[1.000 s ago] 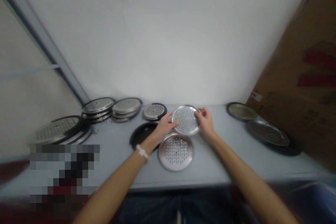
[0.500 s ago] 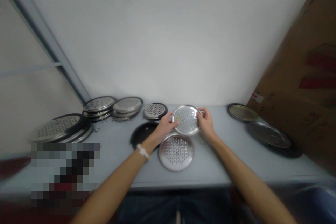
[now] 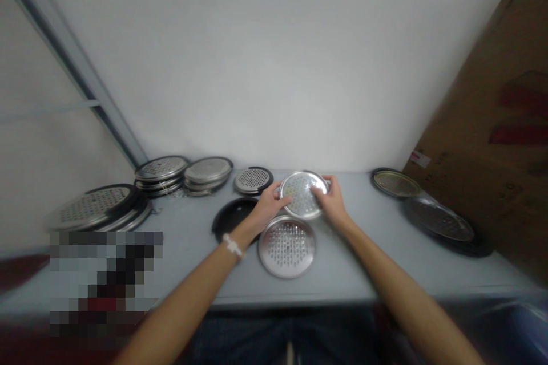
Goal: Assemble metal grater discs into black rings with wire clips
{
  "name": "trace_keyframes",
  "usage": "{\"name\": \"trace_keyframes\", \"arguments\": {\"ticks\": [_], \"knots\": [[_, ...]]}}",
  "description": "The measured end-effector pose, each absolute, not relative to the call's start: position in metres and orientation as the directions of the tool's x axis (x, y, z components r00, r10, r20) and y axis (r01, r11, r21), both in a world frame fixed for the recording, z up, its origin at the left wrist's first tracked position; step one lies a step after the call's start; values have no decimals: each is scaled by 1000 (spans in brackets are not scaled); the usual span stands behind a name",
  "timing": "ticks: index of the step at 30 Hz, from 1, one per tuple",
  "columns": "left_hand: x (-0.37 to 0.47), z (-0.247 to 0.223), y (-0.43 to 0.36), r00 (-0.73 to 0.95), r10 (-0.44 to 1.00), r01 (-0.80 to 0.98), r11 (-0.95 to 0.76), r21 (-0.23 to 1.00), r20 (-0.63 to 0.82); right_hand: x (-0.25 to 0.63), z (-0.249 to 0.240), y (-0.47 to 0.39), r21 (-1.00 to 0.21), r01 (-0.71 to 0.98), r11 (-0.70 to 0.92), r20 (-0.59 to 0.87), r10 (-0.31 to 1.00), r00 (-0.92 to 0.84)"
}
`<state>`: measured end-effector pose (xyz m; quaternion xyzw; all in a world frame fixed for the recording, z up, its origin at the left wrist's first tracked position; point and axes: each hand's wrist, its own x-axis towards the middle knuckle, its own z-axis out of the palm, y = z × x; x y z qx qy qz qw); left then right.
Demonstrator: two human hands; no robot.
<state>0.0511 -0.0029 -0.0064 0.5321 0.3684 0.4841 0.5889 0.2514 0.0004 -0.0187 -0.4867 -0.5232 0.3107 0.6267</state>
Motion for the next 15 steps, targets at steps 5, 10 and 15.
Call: {"name": "trace_keyframes", "arguments": {"ticks": [5, 10, 15], "knots": [[52, -10, -2, 265, 961, -197, -30, 980, 83, 251, -15, -1, -931, 136, 339, 364, 892, 269], [53, -8, -4, 256, 963, -195, -31, 980, 82, 250, -12, -4, -927, 160, 338, 372, 880, 294], [55, -8, -3, 251, 964, -167, -43, 985, 84, 251, -14, 1, -934, 156, 321, 354, 886, 299]]}}
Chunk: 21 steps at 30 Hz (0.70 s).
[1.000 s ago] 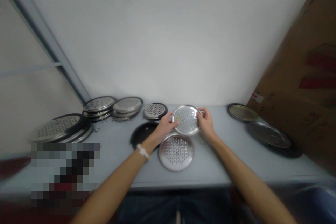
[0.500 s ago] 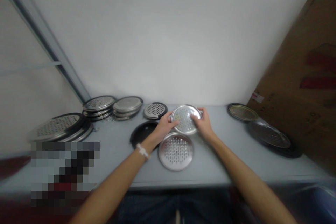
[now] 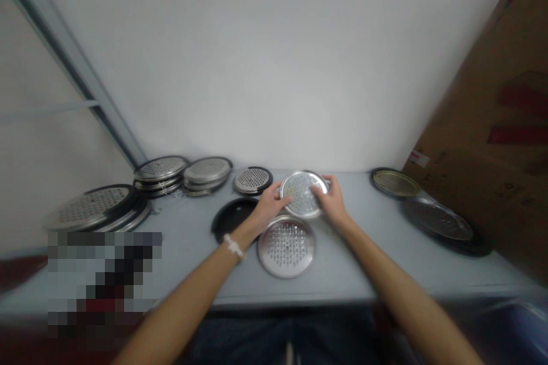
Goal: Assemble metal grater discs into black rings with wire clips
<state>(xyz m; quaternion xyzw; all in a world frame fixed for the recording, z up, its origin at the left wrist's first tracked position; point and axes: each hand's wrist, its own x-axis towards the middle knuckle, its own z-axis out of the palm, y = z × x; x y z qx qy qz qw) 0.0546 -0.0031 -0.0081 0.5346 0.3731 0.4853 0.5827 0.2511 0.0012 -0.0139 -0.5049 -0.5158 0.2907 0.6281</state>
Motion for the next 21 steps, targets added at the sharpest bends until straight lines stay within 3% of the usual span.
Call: {"name": "trace_keyframes", "arguments": {"ticks": [2, 5, 7, 10, 15, 21], "knots": [[54, -8, -1, 235, 966, -95, -87, 992, 107, 255, -16, 7, -951, 119, 286, 309, 901, 306], [47, -3, 0, 135, 963, 187, -256, 948, 234, 265, -22, 18, -980, 59, 190, 198, 911, 361], [41, 2, 0, 119, 938, 417, -344, 841, 325, 274, -27, 24, -993, 33, 111, 116, 917, 382], [30, 11, -1, 259, 917, 631, -398, 666, 302, 285, -34, 29, -995, 103, 17, 53, 932, 359], [17, 21, -4, 425, 887, 710, -449, 542, 178, 294, -41, 32, -897, 441, 23, 169, 941, 294], [18, 24, -12, 526, 846, 684, -485, 545, 93, 299, -48, 35, -600, 797, 68, 307, 940, 151]]}}
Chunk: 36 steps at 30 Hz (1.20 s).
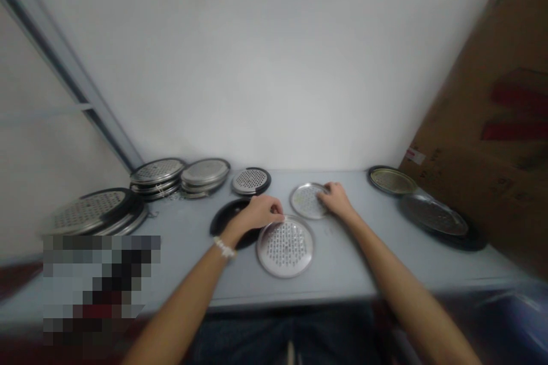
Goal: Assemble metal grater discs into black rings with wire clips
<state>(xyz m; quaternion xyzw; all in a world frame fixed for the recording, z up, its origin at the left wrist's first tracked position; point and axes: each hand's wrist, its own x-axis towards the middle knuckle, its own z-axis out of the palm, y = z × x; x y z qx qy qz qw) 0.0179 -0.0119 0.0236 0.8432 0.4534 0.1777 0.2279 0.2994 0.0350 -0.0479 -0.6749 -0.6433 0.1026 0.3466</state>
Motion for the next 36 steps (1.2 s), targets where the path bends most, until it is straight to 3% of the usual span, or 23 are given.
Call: {"name": "trace_keyframes", "arguments": {"ticks": [5, 13, 21, 26, 30, 36], "knots": [[25, 18, -13, 554, 830, 647, -479, 594, 66, 299, -51, 34, -441, 897, 19, 290, 949, 122], [29, 23, -17, 607, 794, 633, -505, 587, 28, 296, -47, 30, -431, 902, 22, 267, 958, 105], [16, 23, -5, 433, 885, 791, -463, 399, 169, 292, -40, 25, -462, 886, 39, 249, 964, 88], [-6, 29, 1, 537, 843, 807, -504, 309, -27, 291, -38, 24, -447, 894, 25, 219, 972, 83], [-10, 33, 0, 480, 877, 862, -471, 185, -2, 291, -37, 23, -441, 898, 16, 215, 973, 88], [-5, 38, -6, 532, 830, 829, -472, 299, -165, 289, -35, 21, -437, 899, 1, 210, 973, 101]]}}
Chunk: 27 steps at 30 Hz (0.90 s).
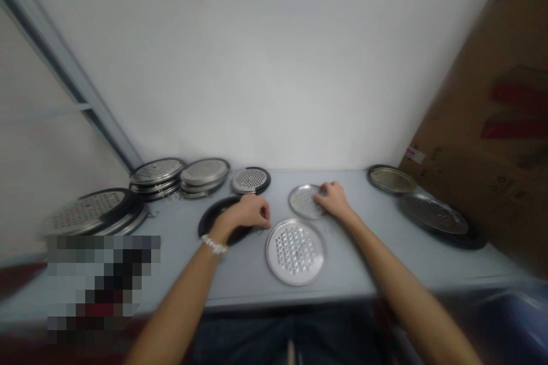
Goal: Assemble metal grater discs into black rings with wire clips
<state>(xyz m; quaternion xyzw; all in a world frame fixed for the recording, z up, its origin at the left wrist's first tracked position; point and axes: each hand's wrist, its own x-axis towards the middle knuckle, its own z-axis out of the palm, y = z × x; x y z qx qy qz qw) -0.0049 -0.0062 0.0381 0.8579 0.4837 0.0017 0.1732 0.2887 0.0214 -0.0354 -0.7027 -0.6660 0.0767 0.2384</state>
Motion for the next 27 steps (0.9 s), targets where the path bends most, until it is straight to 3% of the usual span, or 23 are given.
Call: {"name": "trace_keyframes", "arguments": {"ticks": [10, 18, 27], "knots": [[-9, 36, -3, 539, 820, 824, -465, 325, -193, 287, -35, 21, -454, 891, 12, 222, 970, 100], [-12, 34, -1, 506, 835, 852, -444, 278, -215, 291, -36, 23, -451, 888, 96, 273, 961, 35], [-13, 42, -4, 497, 843, 861, -453, 229, -203, 289, -22, 14, -366, 927, 78, 300, 953, 39]]}}
